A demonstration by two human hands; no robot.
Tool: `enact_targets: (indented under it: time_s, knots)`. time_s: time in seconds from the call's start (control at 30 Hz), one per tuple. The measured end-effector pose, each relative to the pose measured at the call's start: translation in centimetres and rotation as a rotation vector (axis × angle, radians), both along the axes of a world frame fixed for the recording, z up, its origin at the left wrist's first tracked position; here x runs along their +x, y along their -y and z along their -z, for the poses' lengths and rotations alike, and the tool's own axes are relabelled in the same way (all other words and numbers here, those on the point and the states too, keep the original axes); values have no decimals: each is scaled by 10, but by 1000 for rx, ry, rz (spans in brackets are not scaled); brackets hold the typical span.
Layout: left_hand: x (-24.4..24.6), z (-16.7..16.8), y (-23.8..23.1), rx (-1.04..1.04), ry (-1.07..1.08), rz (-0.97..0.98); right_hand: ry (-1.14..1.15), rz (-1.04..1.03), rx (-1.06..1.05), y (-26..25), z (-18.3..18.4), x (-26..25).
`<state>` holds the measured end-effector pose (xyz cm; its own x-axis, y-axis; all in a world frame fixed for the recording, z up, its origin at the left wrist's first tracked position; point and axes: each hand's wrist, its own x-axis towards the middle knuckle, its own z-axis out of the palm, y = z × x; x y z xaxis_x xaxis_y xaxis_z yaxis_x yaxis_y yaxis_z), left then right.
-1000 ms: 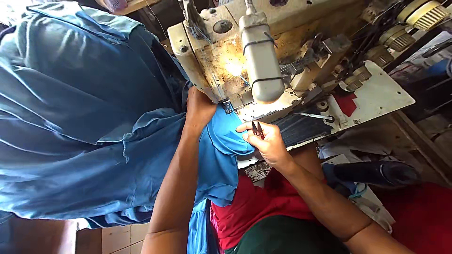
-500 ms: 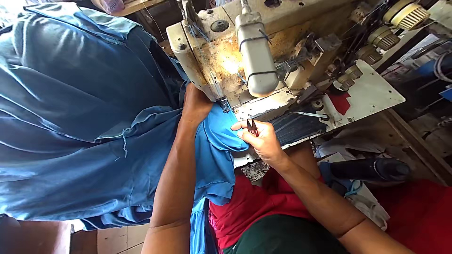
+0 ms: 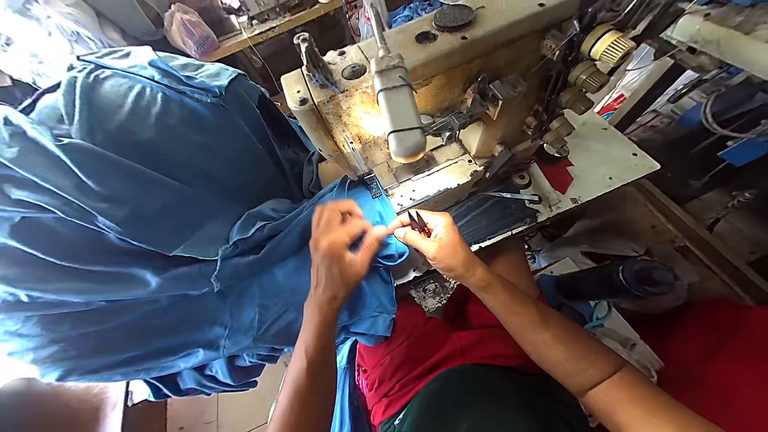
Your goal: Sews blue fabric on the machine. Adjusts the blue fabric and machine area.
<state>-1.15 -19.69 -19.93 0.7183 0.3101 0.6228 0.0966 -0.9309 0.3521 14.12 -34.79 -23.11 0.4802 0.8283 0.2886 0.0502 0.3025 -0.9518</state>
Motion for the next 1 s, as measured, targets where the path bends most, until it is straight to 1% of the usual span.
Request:
enact_targets:
  time_s: [0.03, 0.1, 0.17, 0.2, 0.27, 0.33, 0.4, 0.43, 0.5, 0.57, 0.6, 0.63, 0.7, 0.77, 0.87, 1.0]
  knots:
    - [-12, 9, 9, 60, -87, 14, 19, -11, -4, 2, 0, 1]
    - [-34, 22, 21, 165, -254, -40, 52, -30, -15, 3, 0, 0]
    - [-53, 25, 23, 220, -344, -98, 68, -35, -21, 2, 1, -1]
    - [-62, 22, 24, 223, -365, -98, 85, -33, -32, 1, 2, 0]
    - [-75, 7, 31, 174, -348, -26, 208, -37, -77, 2, 6, 3]
    - [-83, -11, 44, 93, -293, 103, 523, -22, -97, 5, 13, 8]
    - [-84, -23, 55, 9, -222, 245, 781, 13, -45, 14, 13, 3]
    - [-82, -24, 57, -33, -175, 313, 845, 26, -8, 19, 10, -1]
    - [-75, -18, 57, -104, -71, 408, 898, 8, 47, 29, 3, -8]
    - [-61, -4, 56, -102, 44, 412, 871, -42, 99, 35, 1, -9]
    - [-54, 5, 54, -47, 69, 358, 817, -72, 120, 38, 3, -8]
    - [-48, 13, 50, 39, 46, 271, 740, -98, 137, 40, 7, -7]
    - [-38, 30, 37, 215, -89, 111, 605, -84, 143, 43, 17, -7]
    - [-31, 43, 25, 292, -181, 33, 521, -54, 133, 45, 29, -9]
    - [-29, 42, 23, 308, -215, 3, 423, -38, 121, 47, 33, -12]
    - [-26, 26, 24, 302, -232, -14, 341, 13, 82, 38, 26, -11]
